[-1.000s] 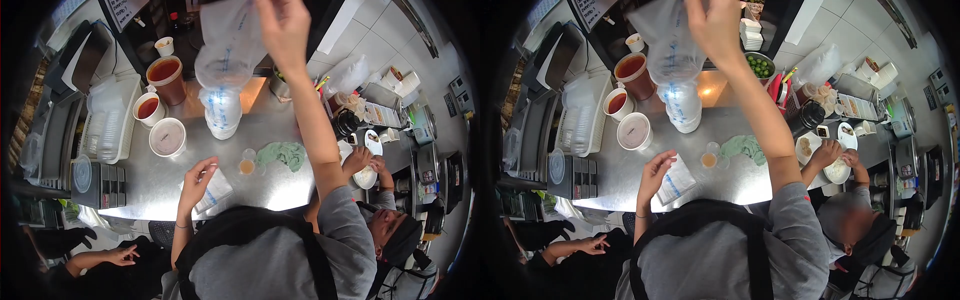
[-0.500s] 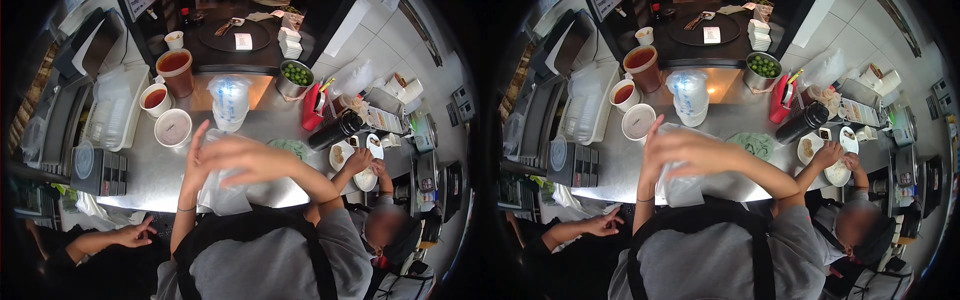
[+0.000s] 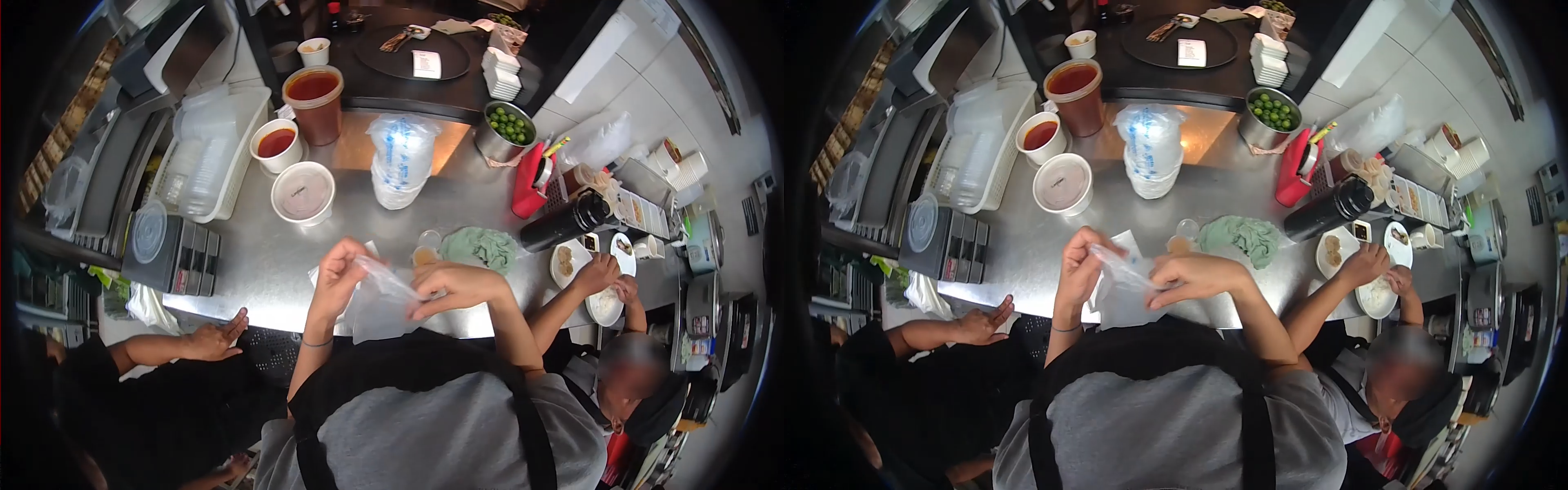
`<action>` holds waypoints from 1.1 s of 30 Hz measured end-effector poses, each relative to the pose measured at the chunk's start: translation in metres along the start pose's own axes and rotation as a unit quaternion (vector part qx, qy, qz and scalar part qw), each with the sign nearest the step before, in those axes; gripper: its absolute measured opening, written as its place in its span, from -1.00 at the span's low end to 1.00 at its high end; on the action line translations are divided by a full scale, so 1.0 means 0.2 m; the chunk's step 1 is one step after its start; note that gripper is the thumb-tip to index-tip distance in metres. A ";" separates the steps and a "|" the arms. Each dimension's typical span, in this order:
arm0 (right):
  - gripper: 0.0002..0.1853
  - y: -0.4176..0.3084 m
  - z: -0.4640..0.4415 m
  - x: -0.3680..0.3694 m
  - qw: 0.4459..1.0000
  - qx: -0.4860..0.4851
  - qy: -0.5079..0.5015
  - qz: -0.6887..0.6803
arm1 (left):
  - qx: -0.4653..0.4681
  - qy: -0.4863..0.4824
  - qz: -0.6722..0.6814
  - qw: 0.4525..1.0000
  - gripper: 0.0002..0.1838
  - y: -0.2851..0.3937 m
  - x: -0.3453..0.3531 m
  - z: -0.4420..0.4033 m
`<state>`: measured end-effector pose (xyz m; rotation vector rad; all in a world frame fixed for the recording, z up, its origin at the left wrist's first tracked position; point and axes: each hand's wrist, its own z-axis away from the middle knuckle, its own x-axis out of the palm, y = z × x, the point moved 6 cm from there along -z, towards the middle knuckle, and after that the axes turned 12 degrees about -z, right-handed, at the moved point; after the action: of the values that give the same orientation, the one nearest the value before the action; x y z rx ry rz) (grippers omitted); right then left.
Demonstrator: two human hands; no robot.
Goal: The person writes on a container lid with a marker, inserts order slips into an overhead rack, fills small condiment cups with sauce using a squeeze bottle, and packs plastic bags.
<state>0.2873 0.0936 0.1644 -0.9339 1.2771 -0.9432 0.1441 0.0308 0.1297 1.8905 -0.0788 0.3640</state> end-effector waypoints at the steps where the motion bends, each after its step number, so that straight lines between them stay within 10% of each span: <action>1: -0.80 -0.02 0.00 0.01 0.995 -0.091 0.020 -0.040 | -0.059 -0.003 0.041 0.997 -0.91 -0.04 -0.02 0.03; 8: -0.73 0.18 0.10 -0.01 0.837 -0.178 0.250 -0.453 | -0.221 -0.125 -0.116 0.960 -0.66 -0.23 0.04 0.12; 11: -0.66 0.26 0.19 -0.03 0.775 -0.152 0.302 -0.534 | -0.138 -0.114 -0.173 0.968 -0.69 -0.14 0.10 -0.08; 16: -0.62 0.05 0.32 -0.16 0.892 -0.043 0.334 -0.301 | 0.200 0.112 -0.527 0.818 -0.62 0.29 0.02 -0.73; 18: -0.65 0.00 0.34 -0.17 0.897 -0.023 0.336 -0.285 | 0.202 0.115 -0.565 0.791 -0.53 0.23 -0.08 -0.95; 20: -0.73 0.01 0.37 -0.19 0.897 0.009 0.341 -0.282 | -0.090 -0.074 -0.392 0.912 -0.57 0.06 -0.11 -1.10; 24: -0.86 0.06 0.36 -0.30 0.940 -0.051 0.337 -0.025 | -0.138 -0.196 -0.409 0.880 -0.68 0.03 -0.12 -1.23; 26: -0.83 0.08 0.35 -0.37 0.913 0.102 0.390 0.062 | -0.094 -0.240 -0.459 0.850 -0.77 0.05 -0.10 -1.26; 33: -0.78 0.03 0.38 -0.62 0.856 0.054 0.503 0.109 | 0.169 -0.055 -0.565 0.806 -0.88 0.26 0.11 -1.16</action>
<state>0.3552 0.2156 0.2065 -0.1246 2.1127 -1.3646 0.1031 0.2306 0.2531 1.9480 1.0655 -0.5934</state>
